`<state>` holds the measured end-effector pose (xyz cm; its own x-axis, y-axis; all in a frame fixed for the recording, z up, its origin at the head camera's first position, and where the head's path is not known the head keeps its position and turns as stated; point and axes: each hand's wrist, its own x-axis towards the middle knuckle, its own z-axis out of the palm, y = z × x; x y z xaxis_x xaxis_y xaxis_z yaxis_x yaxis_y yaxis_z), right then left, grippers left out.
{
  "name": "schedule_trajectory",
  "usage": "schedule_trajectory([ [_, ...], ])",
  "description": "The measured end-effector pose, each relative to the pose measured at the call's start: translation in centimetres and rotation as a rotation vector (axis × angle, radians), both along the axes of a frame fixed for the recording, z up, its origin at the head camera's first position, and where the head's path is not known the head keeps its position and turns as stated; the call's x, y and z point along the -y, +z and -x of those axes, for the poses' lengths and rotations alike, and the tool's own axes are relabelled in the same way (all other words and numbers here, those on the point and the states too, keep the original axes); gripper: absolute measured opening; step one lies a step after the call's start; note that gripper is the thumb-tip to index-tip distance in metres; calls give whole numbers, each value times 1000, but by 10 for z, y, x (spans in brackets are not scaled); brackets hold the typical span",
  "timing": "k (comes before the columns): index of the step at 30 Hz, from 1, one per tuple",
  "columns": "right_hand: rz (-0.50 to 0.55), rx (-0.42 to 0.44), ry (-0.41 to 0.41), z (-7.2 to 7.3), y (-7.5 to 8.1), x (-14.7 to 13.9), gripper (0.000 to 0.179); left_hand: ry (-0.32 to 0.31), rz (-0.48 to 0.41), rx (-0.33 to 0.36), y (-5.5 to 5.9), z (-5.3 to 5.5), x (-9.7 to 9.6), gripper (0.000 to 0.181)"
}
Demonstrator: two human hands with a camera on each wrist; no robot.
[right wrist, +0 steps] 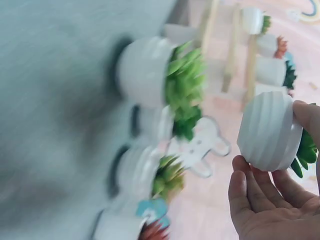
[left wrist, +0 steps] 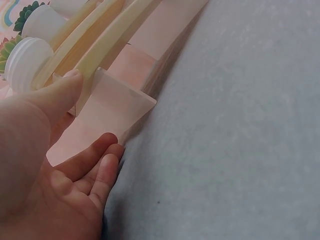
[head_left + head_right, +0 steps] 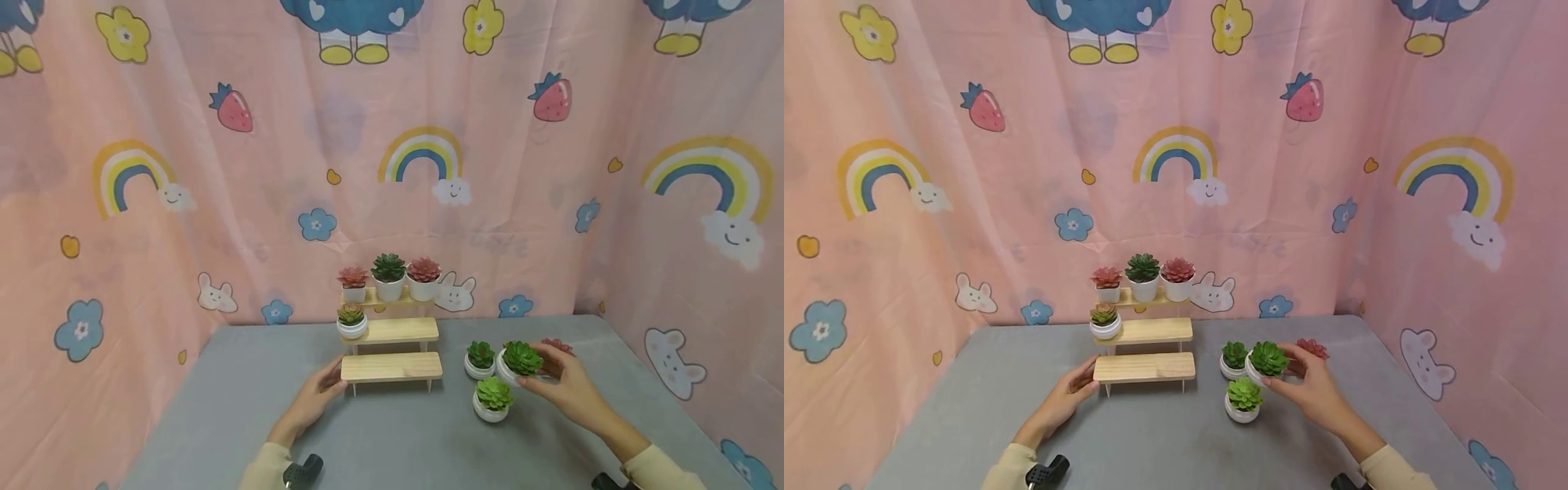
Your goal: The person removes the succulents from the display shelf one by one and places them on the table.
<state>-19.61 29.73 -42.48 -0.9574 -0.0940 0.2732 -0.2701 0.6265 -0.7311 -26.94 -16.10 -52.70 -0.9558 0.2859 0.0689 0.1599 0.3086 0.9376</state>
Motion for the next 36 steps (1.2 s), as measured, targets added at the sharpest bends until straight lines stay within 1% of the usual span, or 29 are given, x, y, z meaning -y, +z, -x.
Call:
schedule_trajectory([
  [3,-5,25,-9,-3,-7,-11,65,6,-7,-2,2,-2,0,64],
  [6,12,26,10,-5,-16,-20,63,9,-6,-2,3,-2,1,63],
  [9,44,12,28,-6,-26,-28,59,7,4,0,2,-3,2,63],
  [12,57,32,31,-7,-35,-34,59,2,10,5,0,-3,2,64],
  [15,50,83,31,-6,-42,-39,62,5,9,13,-1,-3,3,65],
  [19,46,178,29,-2,-49,-44,68,3,14,15,0,-4,5,65],
  [20,47,202,26,-1,-50,-45,69,-3,17,6,0,-4,5,65],
  [25,40,278,35,4,-57,-49,71,2,16,18,0,-5,5,65],
  [31,31,285,59,8,-62,-52,71,13,7,22,-1,-5,4,65],
  [36,38,237,68,7,-65,-56,66,7,13,12,0,-1,1,65],
])
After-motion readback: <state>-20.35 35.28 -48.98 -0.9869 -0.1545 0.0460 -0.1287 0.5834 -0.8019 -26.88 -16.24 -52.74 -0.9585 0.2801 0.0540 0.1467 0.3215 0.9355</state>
